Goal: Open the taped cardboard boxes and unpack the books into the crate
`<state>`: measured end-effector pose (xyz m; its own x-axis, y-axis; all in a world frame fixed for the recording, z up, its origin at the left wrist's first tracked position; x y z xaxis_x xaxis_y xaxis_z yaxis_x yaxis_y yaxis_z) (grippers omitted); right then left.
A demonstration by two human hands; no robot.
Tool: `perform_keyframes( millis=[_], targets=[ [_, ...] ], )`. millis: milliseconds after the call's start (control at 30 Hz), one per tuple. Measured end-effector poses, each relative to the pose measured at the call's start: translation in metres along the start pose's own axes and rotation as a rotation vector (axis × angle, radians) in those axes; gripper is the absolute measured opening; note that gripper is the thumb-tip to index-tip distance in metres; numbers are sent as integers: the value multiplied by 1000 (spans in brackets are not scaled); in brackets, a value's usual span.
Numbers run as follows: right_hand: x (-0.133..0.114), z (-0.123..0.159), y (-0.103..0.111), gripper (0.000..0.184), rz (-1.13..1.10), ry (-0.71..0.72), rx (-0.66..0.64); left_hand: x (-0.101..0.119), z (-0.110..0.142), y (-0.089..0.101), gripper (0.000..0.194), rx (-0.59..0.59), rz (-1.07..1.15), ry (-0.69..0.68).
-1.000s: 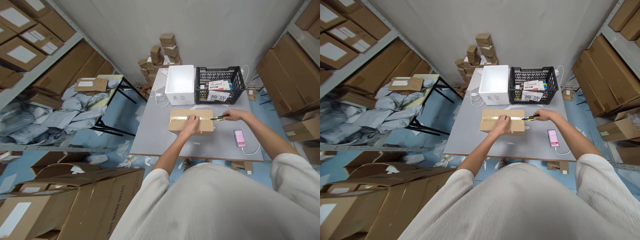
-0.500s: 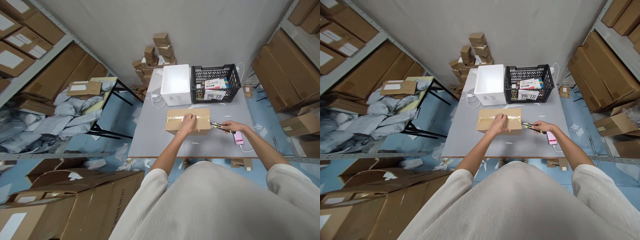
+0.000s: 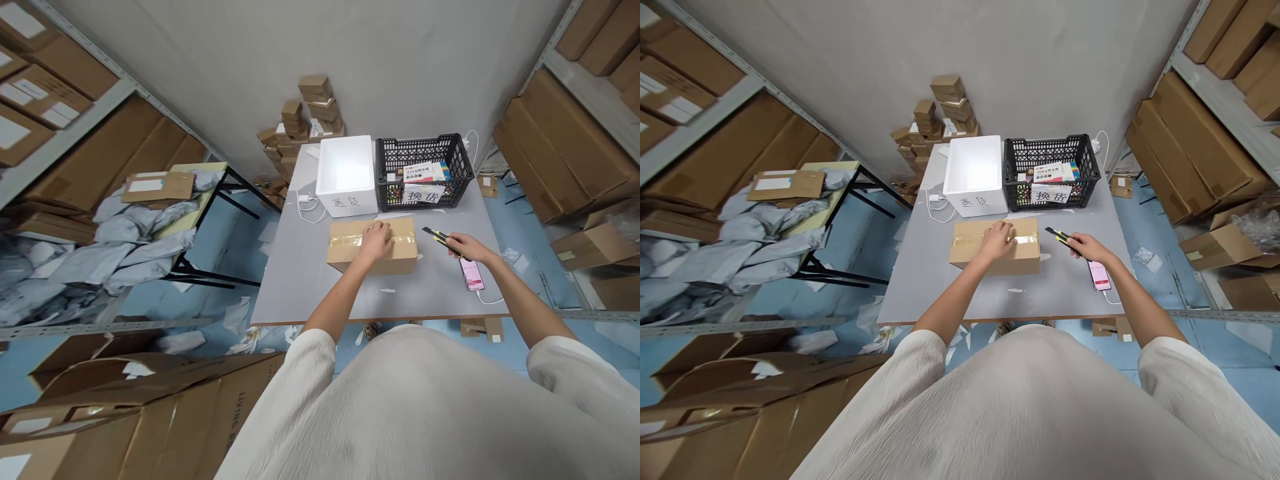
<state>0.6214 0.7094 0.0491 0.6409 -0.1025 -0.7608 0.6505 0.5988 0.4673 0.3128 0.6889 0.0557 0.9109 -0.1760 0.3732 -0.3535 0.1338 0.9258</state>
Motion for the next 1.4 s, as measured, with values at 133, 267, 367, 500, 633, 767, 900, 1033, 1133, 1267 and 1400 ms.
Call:
perform_keyframes(
  millis=[133,267,367,500,633,767,900,1033,1133,1267,1400],
  targets=[
    [-20,8,-8,64,217,153,84,-2,-12,-8,78,-25,13,-60],
    [-31,10,-22,55,481,244,124,-12,-24,-18,98,-131,29,-23],
    [-29,6,-26,55,581,245,157,-17,-32,-21,99,-182,28,14],
    [-25,1,-27,55,596,247,143,-18,-34,-22,92,-211,-10,18],
    [-24,-3,-25,55,580,257,96,-17,-25,-22,81,-199,25,-16],
    [-26,-6,-22,54,576,244,65,-16,-22,-21,79,-169,60,-13],
    [-30,-7,-21,53,588,236,59,-15,-26,-20,87,-159,65,67],
    [-33,-6,-22,53,593,230,66,-8,-23,-17,78,-113,-5,1],
    [-32,-5,-23,53,592,231,68,-2,-15,-16,70,-66,-101,-80],
    [-31,-6,-24,53,582,236,83,1,-9,-17,67,-20,-183,-109],
    [-30,-8,-24,52,576,240,81,0,-10,-15,62,7,-203,-143]
  ],
)
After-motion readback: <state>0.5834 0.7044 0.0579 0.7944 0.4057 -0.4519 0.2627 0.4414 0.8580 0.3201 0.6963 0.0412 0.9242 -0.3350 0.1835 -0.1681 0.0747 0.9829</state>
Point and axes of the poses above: each hand's wrist, its own z-axis away from the middle knuckle, its own y-axis out of the back of the hand, x = y × z, the point moved 8 cm from there along -z, towards the middle knuckle, and after that the axes turned 6 degrees about -y, right-handed, at the moved point
